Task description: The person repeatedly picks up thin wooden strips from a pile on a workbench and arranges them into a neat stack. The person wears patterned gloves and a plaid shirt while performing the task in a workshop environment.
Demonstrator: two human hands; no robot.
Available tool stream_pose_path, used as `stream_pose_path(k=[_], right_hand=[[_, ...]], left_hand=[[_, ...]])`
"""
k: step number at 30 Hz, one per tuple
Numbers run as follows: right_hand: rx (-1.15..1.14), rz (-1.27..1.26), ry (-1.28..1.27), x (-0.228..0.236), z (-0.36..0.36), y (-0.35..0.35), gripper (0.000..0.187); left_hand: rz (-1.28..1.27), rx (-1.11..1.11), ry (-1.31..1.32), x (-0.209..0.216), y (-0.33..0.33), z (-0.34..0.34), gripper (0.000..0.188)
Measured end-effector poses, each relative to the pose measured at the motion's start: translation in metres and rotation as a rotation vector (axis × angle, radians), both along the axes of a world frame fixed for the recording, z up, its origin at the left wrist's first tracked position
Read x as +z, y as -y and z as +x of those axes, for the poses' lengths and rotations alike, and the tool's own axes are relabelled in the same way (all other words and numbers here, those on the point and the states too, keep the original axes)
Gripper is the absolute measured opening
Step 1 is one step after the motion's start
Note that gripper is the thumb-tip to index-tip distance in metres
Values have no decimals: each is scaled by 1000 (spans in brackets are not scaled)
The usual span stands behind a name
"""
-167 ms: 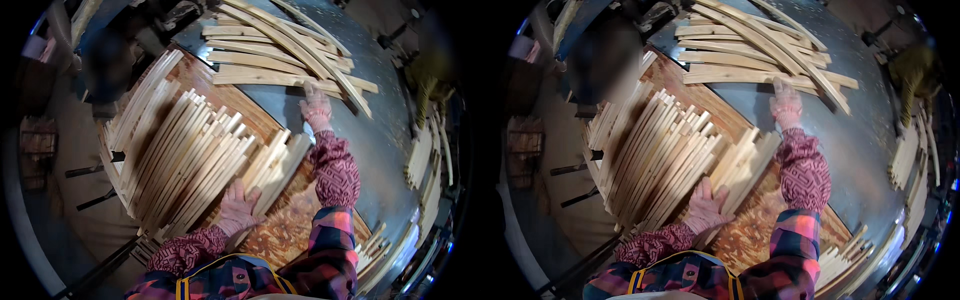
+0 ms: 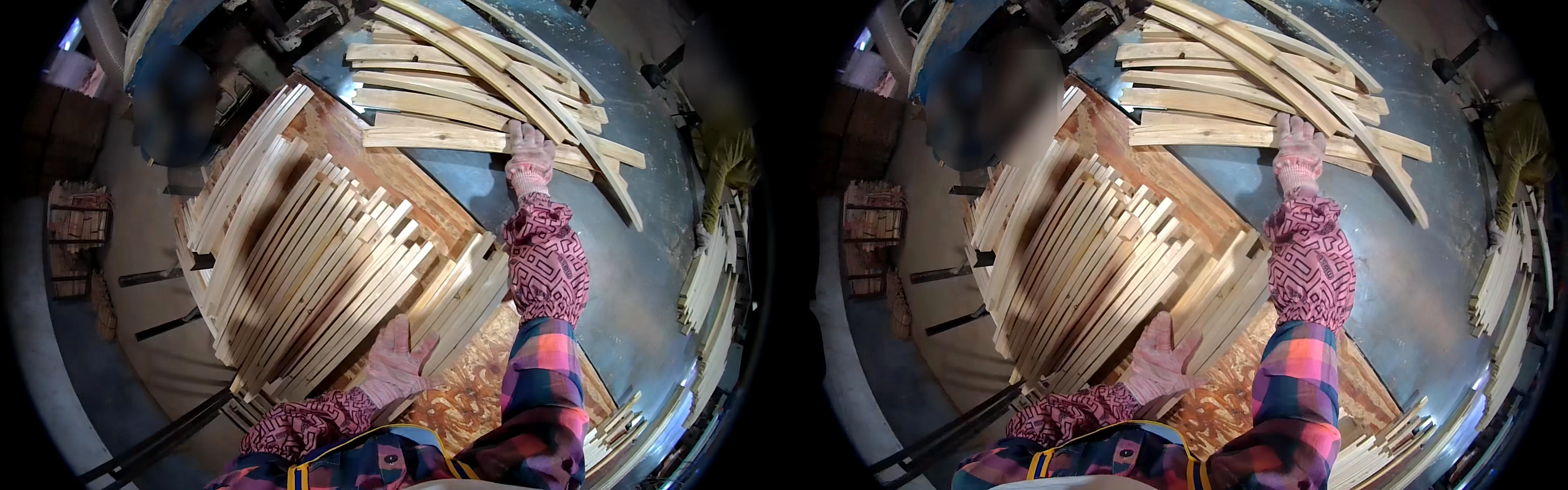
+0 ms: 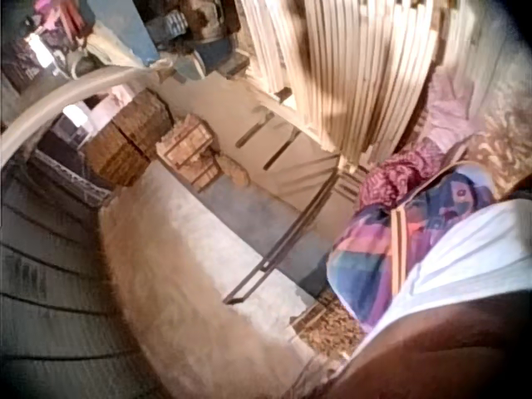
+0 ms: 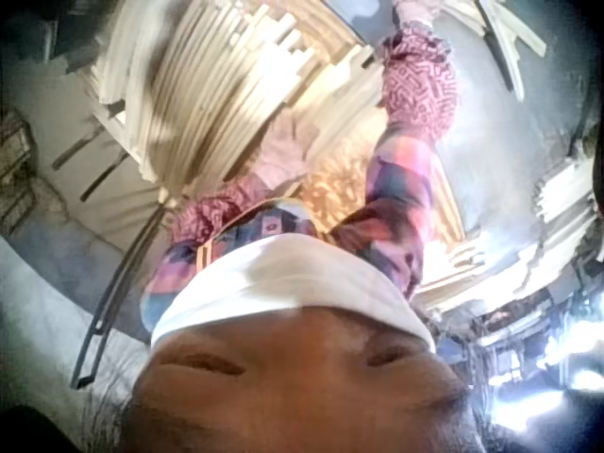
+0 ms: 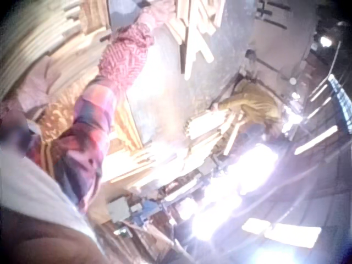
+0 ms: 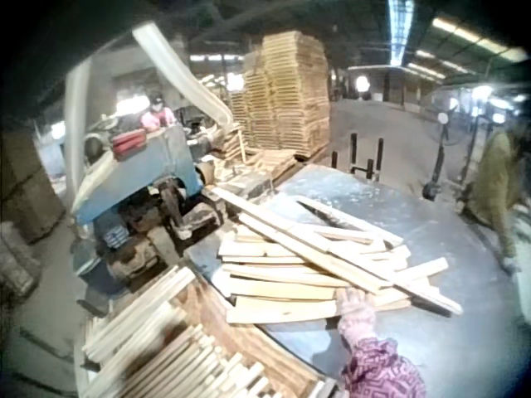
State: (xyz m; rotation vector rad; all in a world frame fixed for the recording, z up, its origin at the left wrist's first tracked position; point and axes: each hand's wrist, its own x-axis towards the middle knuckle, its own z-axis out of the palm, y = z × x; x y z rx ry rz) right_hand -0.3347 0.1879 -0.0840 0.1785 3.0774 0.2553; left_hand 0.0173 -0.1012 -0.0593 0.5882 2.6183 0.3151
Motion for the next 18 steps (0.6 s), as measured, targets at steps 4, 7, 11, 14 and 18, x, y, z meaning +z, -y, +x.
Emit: stream_pose_path(k=[4, 7, 11, 14, 18], right_hand=[[147, 115, 76, -2, -14, -9, 64], [94, 146, 202, -36, -1, -61, 56], [30, 57, 239, 54, 60, -16, 53], [-143, -95, 282, 100, 100, -13, 54], [-291, -272, 189, 120, 178, -19, 66]], left_hand=[[-1, 14, -25, -3, 0, 3, 98], [83, -12, -19, 1, -6, -8, 97], [40, 18, 23, 17, -3, -13, 97], [92, 36, -21, 17, -2, -13, 100], [111, 36, -75, -9, 1, 1, 97]])
